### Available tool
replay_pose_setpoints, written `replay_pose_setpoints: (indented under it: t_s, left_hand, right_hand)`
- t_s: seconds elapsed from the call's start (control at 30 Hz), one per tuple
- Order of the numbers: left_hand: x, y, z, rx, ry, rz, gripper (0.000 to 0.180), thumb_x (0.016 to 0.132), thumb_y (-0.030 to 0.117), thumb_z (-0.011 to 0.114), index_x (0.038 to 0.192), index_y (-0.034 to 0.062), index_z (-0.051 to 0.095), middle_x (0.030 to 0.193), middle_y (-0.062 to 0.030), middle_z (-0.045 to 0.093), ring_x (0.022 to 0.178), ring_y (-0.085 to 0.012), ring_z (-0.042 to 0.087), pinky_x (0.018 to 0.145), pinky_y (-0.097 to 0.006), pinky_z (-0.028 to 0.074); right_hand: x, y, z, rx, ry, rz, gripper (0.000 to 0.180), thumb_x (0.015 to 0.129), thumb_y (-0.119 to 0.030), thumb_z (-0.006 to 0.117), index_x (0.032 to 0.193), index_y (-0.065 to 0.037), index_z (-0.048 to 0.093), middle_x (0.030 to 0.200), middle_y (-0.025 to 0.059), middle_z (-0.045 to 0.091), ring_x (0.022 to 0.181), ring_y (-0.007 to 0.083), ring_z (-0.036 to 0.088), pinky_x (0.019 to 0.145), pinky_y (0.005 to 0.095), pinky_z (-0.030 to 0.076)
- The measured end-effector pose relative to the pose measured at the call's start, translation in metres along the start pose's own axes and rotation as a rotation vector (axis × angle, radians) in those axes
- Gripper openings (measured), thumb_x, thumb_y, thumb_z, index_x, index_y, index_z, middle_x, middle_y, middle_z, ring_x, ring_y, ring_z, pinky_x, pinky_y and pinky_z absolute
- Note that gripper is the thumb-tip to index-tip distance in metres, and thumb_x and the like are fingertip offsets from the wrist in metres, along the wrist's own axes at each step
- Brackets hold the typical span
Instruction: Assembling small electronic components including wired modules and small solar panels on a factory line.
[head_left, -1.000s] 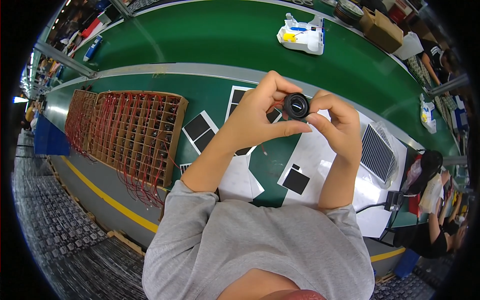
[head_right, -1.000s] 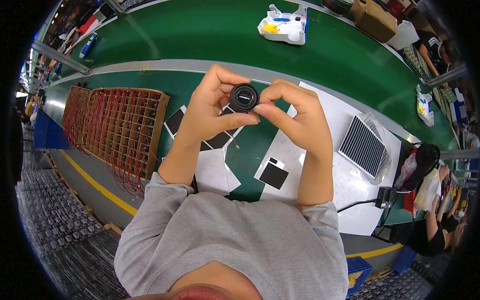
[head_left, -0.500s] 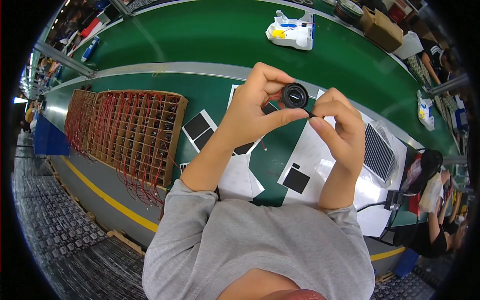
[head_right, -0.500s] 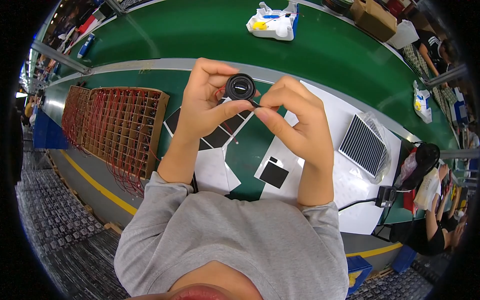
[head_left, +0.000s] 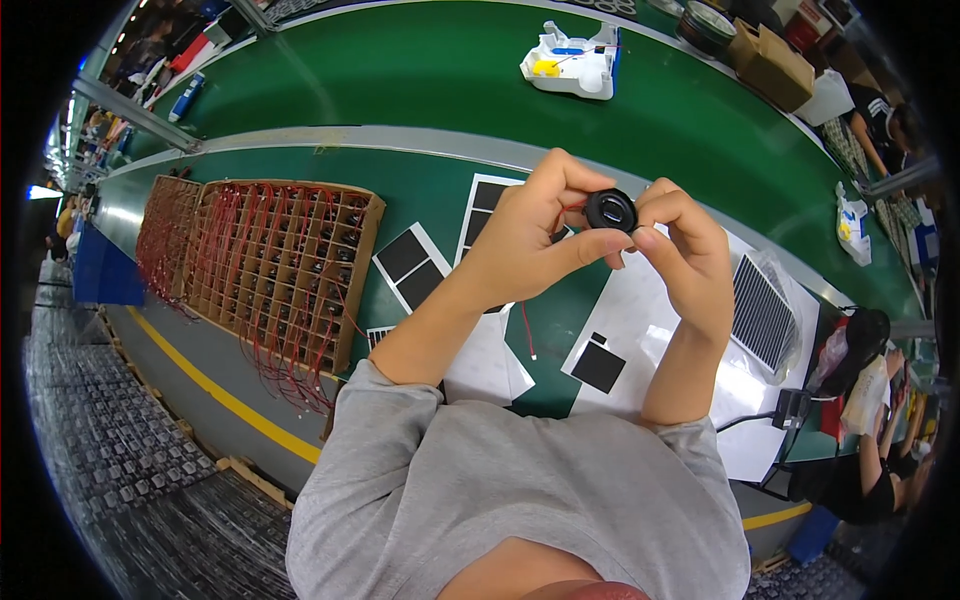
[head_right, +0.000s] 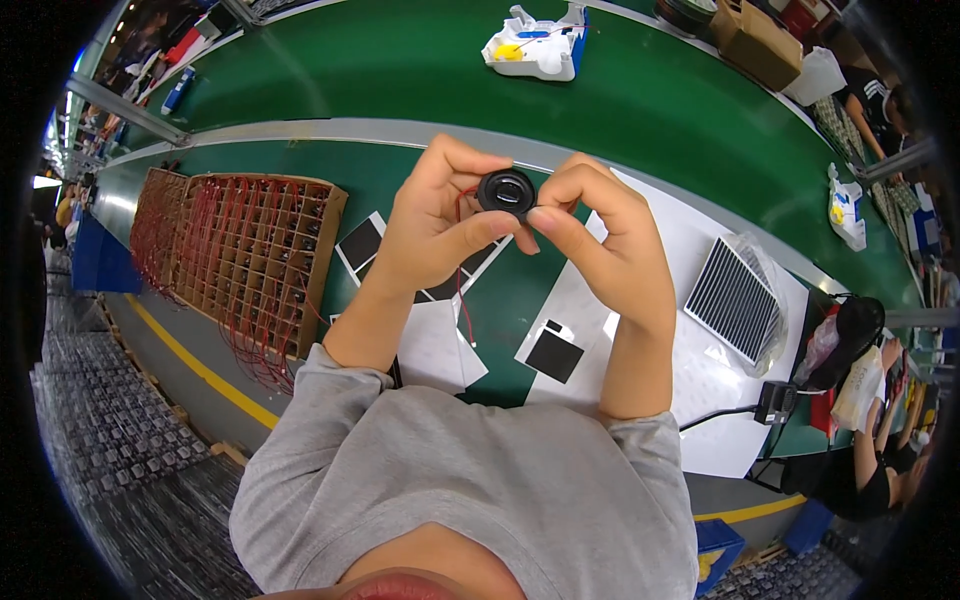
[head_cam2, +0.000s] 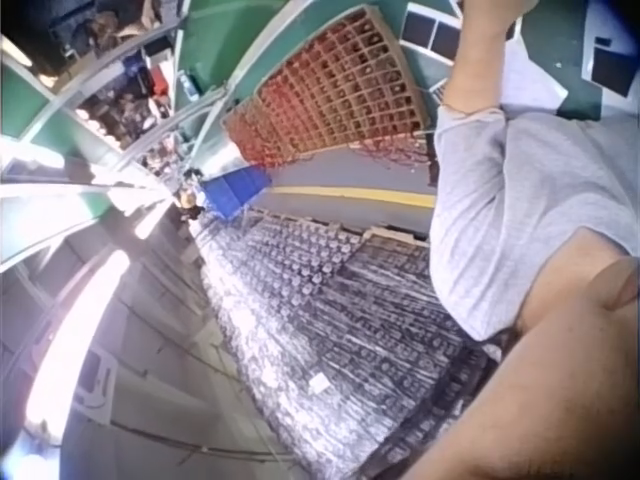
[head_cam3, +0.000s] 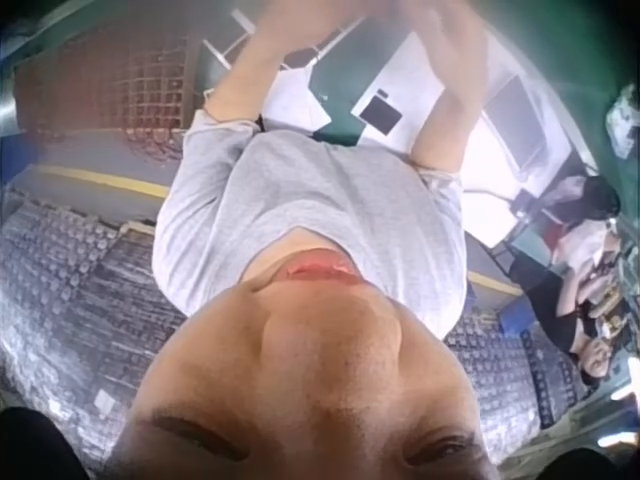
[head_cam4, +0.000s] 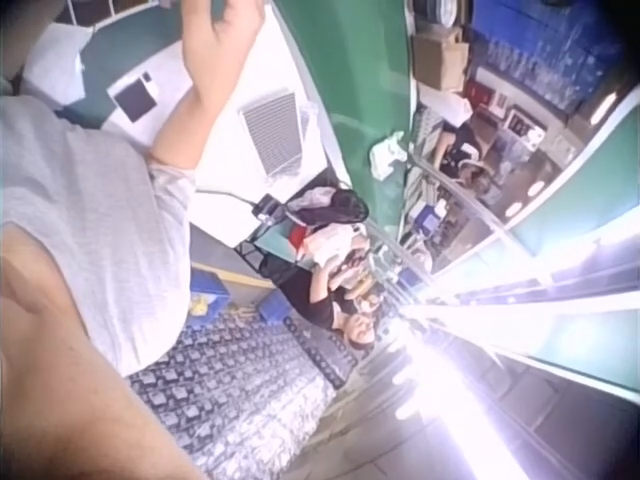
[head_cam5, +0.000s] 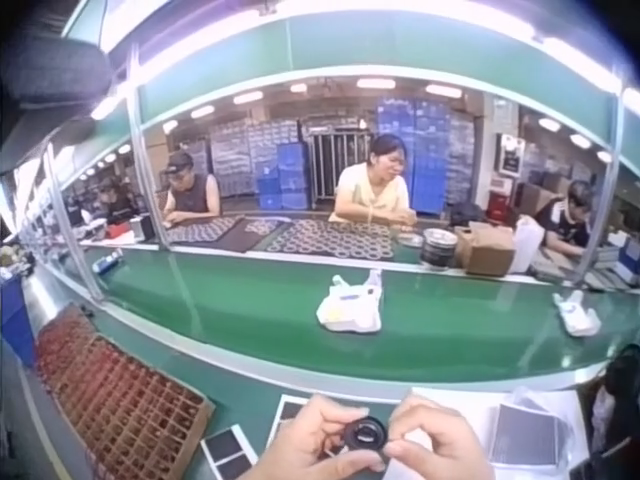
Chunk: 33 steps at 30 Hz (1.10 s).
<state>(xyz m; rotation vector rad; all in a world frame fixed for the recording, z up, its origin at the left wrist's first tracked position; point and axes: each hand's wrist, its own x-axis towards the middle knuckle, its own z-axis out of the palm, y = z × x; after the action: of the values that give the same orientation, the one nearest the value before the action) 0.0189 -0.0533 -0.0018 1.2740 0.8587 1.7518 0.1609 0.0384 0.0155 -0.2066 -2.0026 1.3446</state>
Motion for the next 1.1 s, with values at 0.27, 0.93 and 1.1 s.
replay_pose_setpoints:
  t_s: [0.27,0.93,1.1]
  left_hand:
    - [-0.001,0.003,0.0,-0.002,-0.112,-0.015,0.03,0.077,0.009,0.062,0.097,0.0,0.041,0.084,-0.0097,0.058,0.071,-0.0121,0.06,0.064,-0.022,0.045]
    - [0.004,0.012,0.001,-0.272,-0.043,-0.155,0.051,0.076,0.005,0.061,0.114,0.0048,0.027,0.085,-0.0116,0.056,0.07,-0.0136,0.056,0.059,-0.021,0.045]
    - [0.0,0.017,-0.004,-0.306,-0.124,-0.182,0.055,0.074,0.005,0.063,0.115,0.0055,0.026,0.084,-0.0126,0.056,0.061,-0.0101,0.052,0.053,-0.019,0.044]
  right_hand:
    - [0.001,0.005,-0.01,0.098,-0.098,0.14,0.019,0.069,-0.014,0.066,0.075,-0.004,0.052,0.068,0.0011,0.046,0.064,0.0103,0.042,0.061,0.0222,0.035]
    - [0.0,-0.004,0.015,-0.119,0.078,-0.242,0.034,0.07,-0.015,0.064,0.098,0.002,0.058,0.099,0.0115,0.059,0.091,0.0248,0.054,0.078,0.0317,0.042]
    - [-0.001,-0.011,0.025,0.074,0.162,-0.158,0.044,0.069,-0.02,0.066,0.105,0.001,0.054,0.105,0.012,0.056,0.095,0.024,0.051,0.083,0.0336,0.038]
